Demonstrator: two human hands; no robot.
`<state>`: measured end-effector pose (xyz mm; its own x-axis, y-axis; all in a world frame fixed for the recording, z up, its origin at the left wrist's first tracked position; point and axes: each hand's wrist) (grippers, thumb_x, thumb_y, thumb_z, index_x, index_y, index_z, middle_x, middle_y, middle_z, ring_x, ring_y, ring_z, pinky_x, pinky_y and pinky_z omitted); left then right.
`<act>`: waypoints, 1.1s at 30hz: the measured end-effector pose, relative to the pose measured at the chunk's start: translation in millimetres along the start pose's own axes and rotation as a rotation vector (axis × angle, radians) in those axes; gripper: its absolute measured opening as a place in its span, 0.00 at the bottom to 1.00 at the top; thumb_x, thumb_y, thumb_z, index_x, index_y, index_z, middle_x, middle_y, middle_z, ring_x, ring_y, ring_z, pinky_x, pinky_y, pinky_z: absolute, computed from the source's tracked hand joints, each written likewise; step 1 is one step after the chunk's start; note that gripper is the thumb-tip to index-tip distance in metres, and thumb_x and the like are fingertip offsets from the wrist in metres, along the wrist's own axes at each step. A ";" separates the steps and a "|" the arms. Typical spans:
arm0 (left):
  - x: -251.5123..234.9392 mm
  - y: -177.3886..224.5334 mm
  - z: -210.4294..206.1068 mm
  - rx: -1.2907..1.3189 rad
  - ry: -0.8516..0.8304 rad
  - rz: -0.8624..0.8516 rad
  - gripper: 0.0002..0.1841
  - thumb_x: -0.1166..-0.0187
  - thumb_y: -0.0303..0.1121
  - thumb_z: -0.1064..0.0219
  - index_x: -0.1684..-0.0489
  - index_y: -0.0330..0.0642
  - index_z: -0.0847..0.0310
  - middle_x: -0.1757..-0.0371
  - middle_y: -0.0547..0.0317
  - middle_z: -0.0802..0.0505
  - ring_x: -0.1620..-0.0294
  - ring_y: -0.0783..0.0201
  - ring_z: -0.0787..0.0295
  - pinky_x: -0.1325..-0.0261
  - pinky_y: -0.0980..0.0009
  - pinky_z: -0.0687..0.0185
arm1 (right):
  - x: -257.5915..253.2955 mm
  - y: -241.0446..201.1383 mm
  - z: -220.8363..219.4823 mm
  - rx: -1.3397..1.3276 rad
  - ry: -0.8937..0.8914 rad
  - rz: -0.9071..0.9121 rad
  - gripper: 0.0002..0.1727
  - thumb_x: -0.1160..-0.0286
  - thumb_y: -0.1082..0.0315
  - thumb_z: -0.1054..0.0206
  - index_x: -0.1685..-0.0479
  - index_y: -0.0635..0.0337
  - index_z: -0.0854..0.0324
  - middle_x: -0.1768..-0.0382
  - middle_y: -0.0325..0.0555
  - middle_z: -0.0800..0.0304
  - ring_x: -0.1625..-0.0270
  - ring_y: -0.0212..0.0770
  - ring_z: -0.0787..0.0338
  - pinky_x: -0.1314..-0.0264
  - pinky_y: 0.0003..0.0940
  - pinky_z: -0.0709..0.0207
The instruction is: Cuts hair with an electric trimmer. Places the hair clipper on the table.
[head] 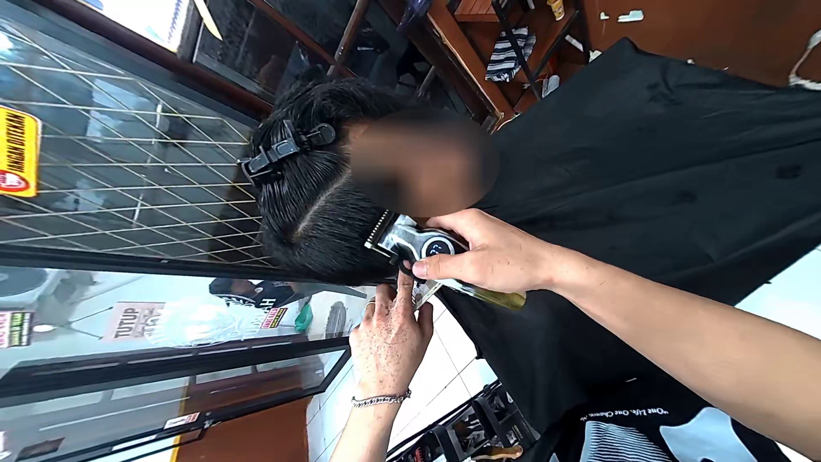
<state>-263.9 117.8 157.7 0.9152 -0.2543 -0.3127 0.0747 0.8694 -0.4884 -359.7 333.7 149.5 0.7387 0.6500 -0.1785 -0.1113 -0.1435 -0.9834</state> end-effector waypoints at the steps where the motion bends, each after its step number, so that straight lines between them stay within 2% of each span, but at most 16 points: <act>1: -0.2 -0.1 0.0 0.000 0.005 -0.003 0.27 0.30 0.41 0.34 0.30 0.40 0.15 0.62 0.38 0.09 0.73 0.41 0.11 0.81 0.52 0.25 | 0.2 1.4 1.1 0.021 -0.011 -0.002 0.19 0.21 0.54 0.29 0.43 0.59 0.18 0.60 0.42 0.12 0.58 0.32 0.13 0.55 0.33 0.19; 3: 0.3 -0.9 -0.3 -0.007 0.006 0.000 0.30 0.29 0.40 0.34 0.24 0.42 0.18 0.63 0.39 0.09 0.74 0.42 0.11 0.81 0.53 0.26 | 1.6 6.1 3.1 0.049 -0.029 -0.061 0.17 0.20 0.53 0.30 0.48 0.59 0.16 0.64 0.40 0.14 0.62 0.31 0.15 0.59 0.32 0.22; 5: 0.8 -1.2 -0.7 -0.007 0.005 0.005 0.30 0.29 0.40 0.35 0.24 0.42 0.18 0.63 0.39 0.09 0.74 0.42 0.11 0.81 0.52 0.26 | 1.8 5.0 2.4 0.022 -0.022 -0.086 0.18 0.19 0.52 0.31 0.50 0.59 0.15 0.65 0.40 0.13 0.63 0.30 0.15 0.60 0.32 0.23; 7: 0.9 0.1 -1.2 -0.007 0.014 0.005 0.27 0.30 0.41 0.35 0.30 0.41 0.14 0.64 0.39 0.09 0.73 0.42 0.11 0.81 0.52 0.26 | 0.4 0.3 -2.9 -0.015 0.034 0.001 0.18 0.20 0.53 0.30 0.48 0.58 0.17 0.64 0.41 0.13 0.61 0.32 0.13 0.58 0.34 0.21; 9: 0.4 0.7 -0.6 -0.006 0.016 0.003 0.27 0.30 0.41 0.35 0.30 0.41 0.14 0.64 0.40 0.10 0.74 0.42 0.11 0.81 0.52 0.26 | 1.2 2.0 -7.6 0.021 0.091 0.091 0.18 0.23 0.55 0.29 0.45 0.59 0.18 0.64 0.42 0.12 0.61 0.33 0.11 0.59 0.35 0.18; 13: 0.1 -0.1 -0.7 -0.019 0.008 0.010 0.31 0.29 0.40 0.35 0.22 0.44 0.19 0.64 0.41 0.09 0.75 0.44 0.12 0.82 0.54 0.27 | 4.0 9.0 -1.5 0.118 0.020 -0.081 0.19 0.20 0.50 0.30 0.50 0.57 0.17 0.68 0.40 0.15 0.65 0.33 0.15 0.61 0.36 0.23; 15: 0.7 0.1 -1.2 -0.006 0.009 0.004 0.28 0.30 0.41 0.34 0.28 0.41 0.15 0.63 0.38 0.09 0.74 0.41 0.11 0.81 0.52 0.26 | 3.3 1.7 -8.1 0.081 0.082 -0.028 0.18 0.21 0.52 0.29 0.50 0.57 0.17 0.69 0.40 0.14 0.66 0.34 0.14 0.64 0.36 0.22; 18: 1.7 -0.6 -1.6 0.003 0.021 -0.005 0.24 0.31 0.41 0.34 0.39 0.39 0.10 0.62 0.37 0.09 0.73 0.39 0.10 0.81 0.50 0.26 | 5.3 -7.4 -13.0 0.102 0.076 0.087 0.19 0.23 0.56 0.27 0.42 0.58 0.19 0.63 0.42 0.11 0.59 0.33 0.10 0.58 0.35 0.17; 19: 1.4 -1.2 -1.7 -0.004 0.024 -0.004 0.24 0.31 0.41 0.34 0.38 0.40 0.11 0.62 0.38 0.09 0.73 0.40 0.10 0.82 0.51 0.26 | 6.1 -3.5 -11.0 0.123 0.048 0.054 0.18 0.24 0.55 0.27 0.44 0.58 0.18 0.64 0.42 0.11 0.60 0.34 0.11 0.58 0.36 0.17; 21: 1.0 -1.3 -2.1 -0.006 0.026 0.001 0.28 0.31 0.40 0.33 0.28 0.42 0.15 0.63 0.39 0.09 0.74 0.42 0.11 0.82 0.53 0.26 | 6.1 6.3 -5.3 0.134 0.000 -0.047 0.17 0.20 0.52 0.29 0.49 0.58 0.16 0.67 0.41 0.13 0.65 0.32 0.13 0.62 0.34 0.20; 22: 1.1 -1.1 -2.5 -0.010 0.023 0.000 0.30 0.30 0.39 0.33 0.25 0.42 0.17 0.64 0.40 0.10 0.75 0.42 0.12 0.82 0.54 0.27 | 5.4 8.7 -2.1 0.109 -0.021 -0.093 0.18 0.19 0.51 0.31 0.50 0.58 0.16 0.67 0.41 0.15 0.65 0.32 0.15 0.61 0.34 0.22; 24: 0.6 -0.5 -3.1 -0.014 0.028 -0.003 0.30 0.31 0.40 0.33 0.24 0.42 0.18 0.64 0.40 0.09 0.75 0.43 0.12 0.81 0.54 0.26 | 3.8 6.8 1.7 0.028 -0.026 -0.132 0.19 0.18 0.50 0.33 0.48 0.59 0.16 0.66 0.41 0.14 0.65 0.32 0.14 0.61 0.32 0.21; 26: 0.3 0.7 -3.2 -0.004 0.027 -0.004 0.28 0.31 0.39 0.33 0.28 0.41 0.15 0.63 0.38 0.09 0.74 0.42 0.11 0.81 0.53 0.25 | 2.6 -0.1 2.1 -0.041 -0.009 -0.129 0.19 0.17 0.51 0.33 0.52 0.60 0.16 0.68 0.42 0.13 0.69 0.31 0.11 0.66 0.29 0.15; 30: 1.1 1.2 -3.7 -0.009 0.027 0.000 0.29 0.31 0.40 0.34 0.27 0.42 0.15 0.63 0.38 0.09 0.74 0.41 0.11 0.81 0.53 0.26 | 1.1 0.8 2.3 -0.020 0.015 -0.014 0.17 0.19 0.53 0.32 0.46 0.58 0.17 0.63 0.41 0.13 0.62 0.30 0.14 0.59 0.30 0.21; 33: 1.0 0.3 -2.8 -0.017 0.008 0.009 0.31 0.30 0.40 0.34 0.22 0.44 0.19 0.63 0.40 0.09 0.74 0.43 0.11 0.81 0.53 0.27 | 4.4 5.1 6.7 -0.099 -0.047 -0.117 0.16 0.16 0.55 0.33 0.51 0.62 0.16 0.67 0.43 0.12 0.70 0.32 0.12 0.66 0.28 0.16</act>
<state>-264.1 116.7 155.0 0.9125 -0.2503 -0.3235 0.0600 0.8642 -0.4995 -361.5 340.8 143.5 0.7103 0.7008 -0.0665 0.0412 -0.1358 -0.9899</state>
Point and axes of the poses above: each hand's wrist, its own x-axis away from the middle knuckle, its own z-axis out of the back of the hand, y = z × x
